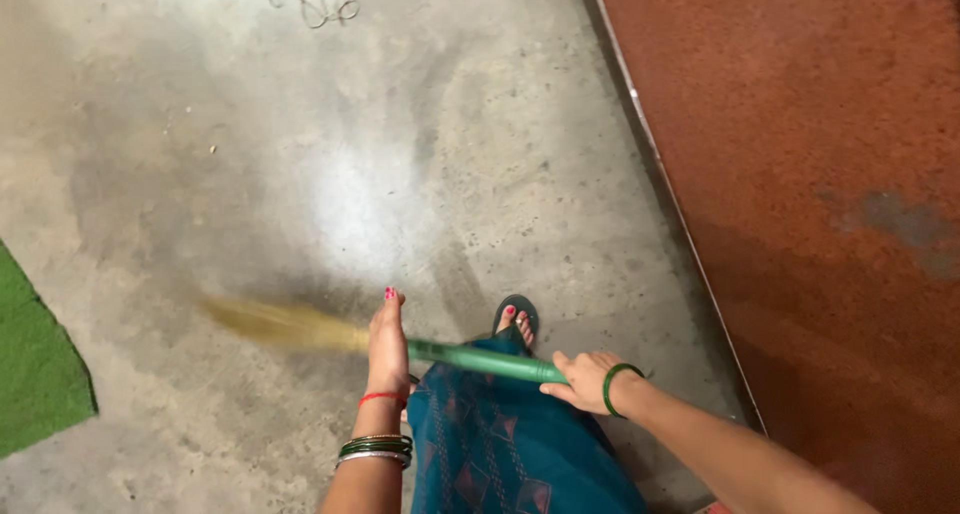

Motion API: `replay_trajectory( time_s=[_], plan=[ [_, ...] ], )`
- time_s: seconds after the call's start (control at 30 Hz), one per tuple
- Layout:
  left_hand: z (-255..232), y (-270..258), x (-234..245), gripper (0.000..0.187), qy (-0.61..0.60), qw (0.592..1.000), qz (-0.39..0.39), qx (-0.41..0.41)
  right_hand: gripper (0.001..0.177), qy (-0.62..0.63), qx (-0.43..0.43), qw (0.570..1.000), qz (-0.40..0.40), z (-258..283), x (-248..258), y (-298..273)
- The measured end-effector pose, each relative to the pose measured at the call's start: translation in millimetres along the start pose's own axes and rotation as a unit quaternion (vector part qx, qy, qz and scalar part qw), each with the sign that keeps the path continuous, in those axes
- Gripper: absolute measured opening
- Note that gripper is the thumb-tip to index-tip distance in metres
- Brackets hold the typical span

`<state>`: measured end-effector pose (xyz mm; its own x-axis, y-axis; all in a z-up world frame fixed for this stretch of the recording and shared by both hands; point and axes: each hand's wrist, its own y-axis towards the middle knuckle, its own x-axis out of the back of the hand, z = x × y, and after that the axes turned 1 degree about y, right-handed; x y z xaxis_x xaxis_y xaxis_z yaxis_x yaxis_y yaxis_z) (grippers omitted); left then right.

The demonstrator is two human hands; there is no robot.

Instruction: The person sweeps a concrete floor with a broom, lifts and shakes a green mat to remove debris, then places it back down. The person continues sweeping around furniture and a cabinet, then picks up a white cord from the floor and places it inside an open drawer.

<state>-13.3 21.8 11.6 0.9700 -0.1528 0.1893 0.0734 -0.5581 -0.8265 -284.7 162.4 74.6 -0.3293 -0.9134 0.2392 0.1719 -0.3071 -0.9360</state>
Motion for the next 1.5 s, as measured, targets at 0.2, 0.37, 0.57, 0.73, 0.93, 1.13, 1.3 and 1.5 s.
replay_trajectory(
  time_s=[0.2, 0.37, 0.57, 0.73, 0.93, 1.13, 1.3, 1.5],
  plan=[
    [-6.6, -16.3, 26.3, 0.076, -0.051, 0.994, 0.099, 0.024, 0.056, -0.133, 0.022, 0.990, 0.030, 55.3, -1.1, 45.6],
    [1.5, -18.2, 33.7, 0.075, -0.080, 0.991, 0.111, 0.007, 0.066, -0.075, -0.073, 0.994, -0.008, 67.7, 13.0, 68.3],
    [25.6, -30.8, 60.2, 0.075, -0.092, 0.991, 0.095, -0.005, 0.064, 0.049, -0.136, 0.982, -0.119, 55.9, 35.3, 93.1],
    [49.9, -45.7, 93.4, 0.075, -0.104, 0.990, 0.078, 0.046, 0.068, 0.035, -0.140, 0.974, -0.176, 83.1, 41.9, 74.8],
    [97.6, -40.0, 122.1, 0.075, -0.165, 0.980, 0.057, 0.097, 0.062, -0.072, -0.073, 0.994, -0.042, 139.4, -3.9, 34.6],
    [129.8, -38.1, 156.4, 0.077, -0.182, 0.977, 0.032, 0.105, 0.061, -0.182, -0.003, 0.982, 0.049, 206.0, -78.2, 61.3],
    [126.5, -49.4, 182.1, 0.073, -0.275, 0.945, 0.044, 0.170, 0.065, -0.103, -0.087, 0.990, 0.030, 234.5, -71.3, 82.4],
    [134.2, -47.8, 188.7, 0.076, -0.215, 0.971, 0.025, 0.104, 0.069, -0.027, -0.124, 0.989, -0.075, 223.6, -20.1, 120.4]
  ],
)
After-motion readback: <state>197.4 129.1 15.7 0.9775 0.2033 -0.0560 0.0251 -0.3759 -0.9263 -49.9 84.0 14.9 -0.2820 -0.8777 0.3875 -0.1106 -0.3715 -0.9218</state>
